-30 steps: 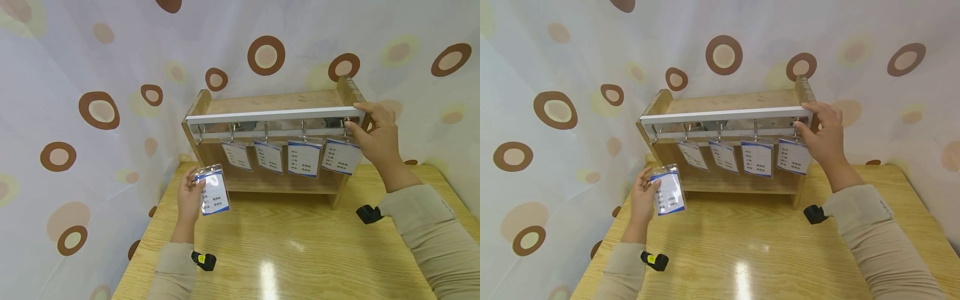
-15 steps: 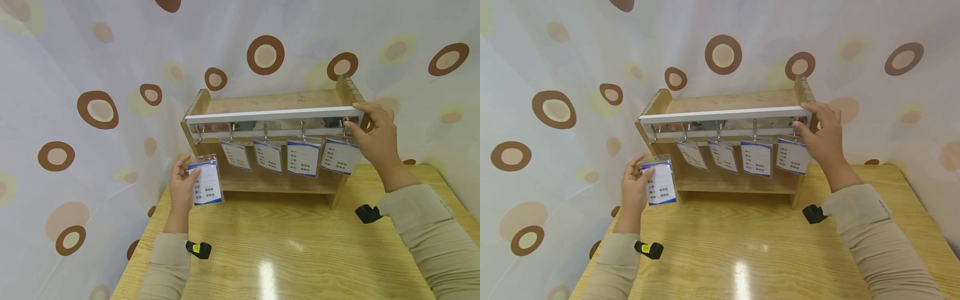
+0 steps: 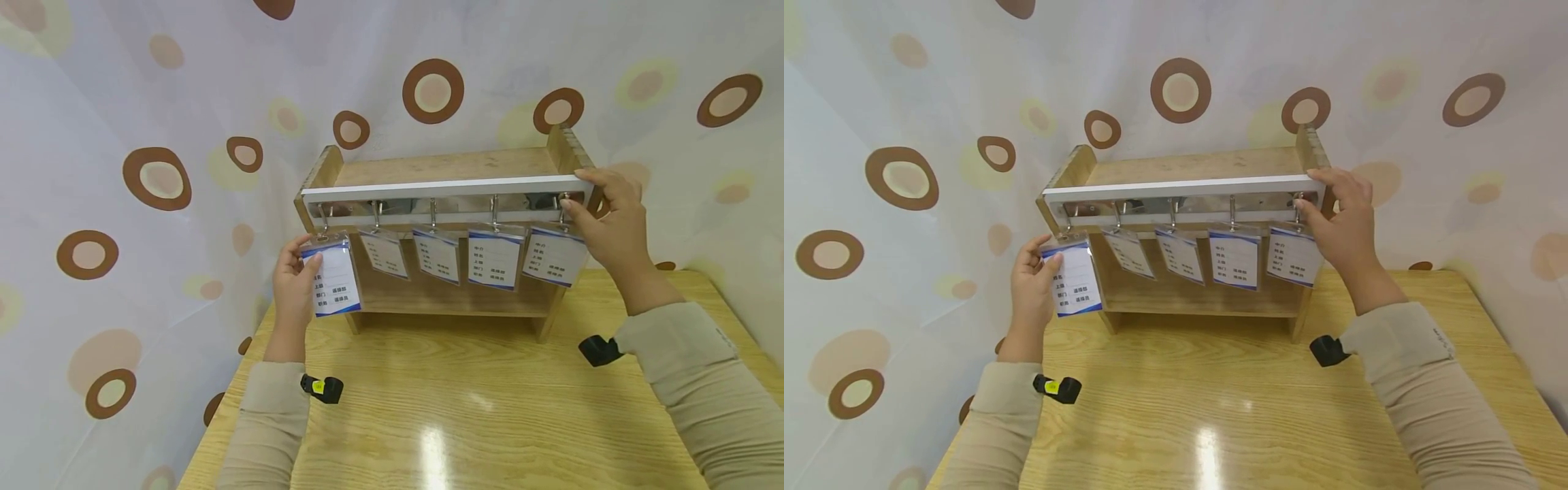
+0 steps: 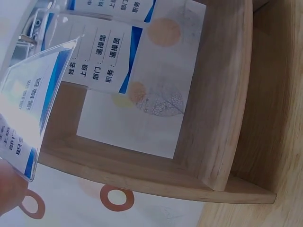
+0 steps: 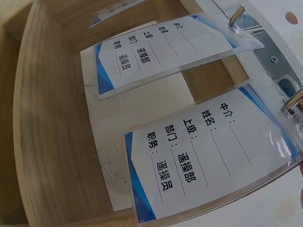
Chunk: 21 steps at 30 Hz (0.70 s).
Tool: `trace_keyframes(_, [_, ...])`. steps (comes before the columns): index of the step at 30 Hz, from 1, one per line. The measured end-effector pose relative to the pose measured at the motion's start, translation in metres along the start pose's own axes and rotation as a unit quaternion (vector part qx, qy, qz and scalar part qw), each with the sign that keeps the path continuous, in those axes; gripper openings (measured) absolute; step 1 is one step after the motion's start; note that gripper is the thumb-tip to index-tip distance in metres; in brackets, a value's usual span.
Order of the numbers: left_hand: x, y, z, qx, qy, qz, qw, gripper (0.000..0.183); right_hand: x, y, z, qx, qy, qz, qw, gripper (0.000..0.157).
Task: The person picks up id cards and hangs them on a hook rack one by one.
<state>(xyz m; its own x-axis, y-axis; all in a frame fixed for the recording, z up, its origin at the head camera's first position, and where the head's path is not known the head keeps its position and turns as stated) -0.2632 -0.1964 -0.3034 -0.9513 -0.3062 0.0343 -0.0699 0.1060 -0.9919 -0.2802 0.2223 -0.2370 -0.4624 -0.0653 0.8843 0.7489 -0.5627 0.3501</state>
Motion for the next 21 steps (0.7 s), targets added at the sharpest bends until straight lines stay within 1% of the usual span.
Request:
trace_keyframes(2, [0.001,-0.002,-0.001,-0.002,0.001,0.001,1.0000,0.032,0.000,0.000,0.000,0.002,-0.001,0.003,1.000,0.040])
trace_keyframes(10, [0.006,-0.004,-0.001,0.000,-0.009,0.018,0.9998,0.028,-0.001,-0.002,-0.001,0.005,0.002,-0.010,1.000,0.040])
trace_keyframes(13, [0.008,-0.005,-0.001,0.001,-0.011,0.021,0.9997,0.026,-0.001,-0.001,0.000,0.009,-0.002,-0.003,1.000,0.040])
trace_keyframes(17, [0.011,-0.006,-0.001,0.017,-0.021,0.021,0.9994,0.025,0.000,0.000,0.000,0.010,-0.006,0.001,1.000,0.040])
trace_keyframes(21, [0.012,-0.007,0.000,0.041,-0.035,0.026,0.9982,0.026,-0.001,-0.001,0.000,0.010,-0.005,-0.003,1.000,0.040])
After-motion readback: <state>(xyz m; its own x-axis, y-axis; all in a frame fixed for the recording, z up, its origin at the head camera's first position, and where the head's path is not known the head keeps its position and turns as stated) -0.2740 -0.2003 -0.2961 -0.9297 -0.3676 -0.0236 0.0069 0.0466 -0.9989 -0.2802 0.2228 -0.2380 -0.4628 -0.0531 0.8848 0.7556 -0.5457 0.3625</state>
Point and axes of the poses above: each hand's wrist, its own x-axis towards the middle knuckle, its own z-axis out of the back of the hand, y = z × x, the point moved 6 cm from there along x, towards the middle knuckle, and after that the axes turned 15 degrees about z, right-handed, at the moved point
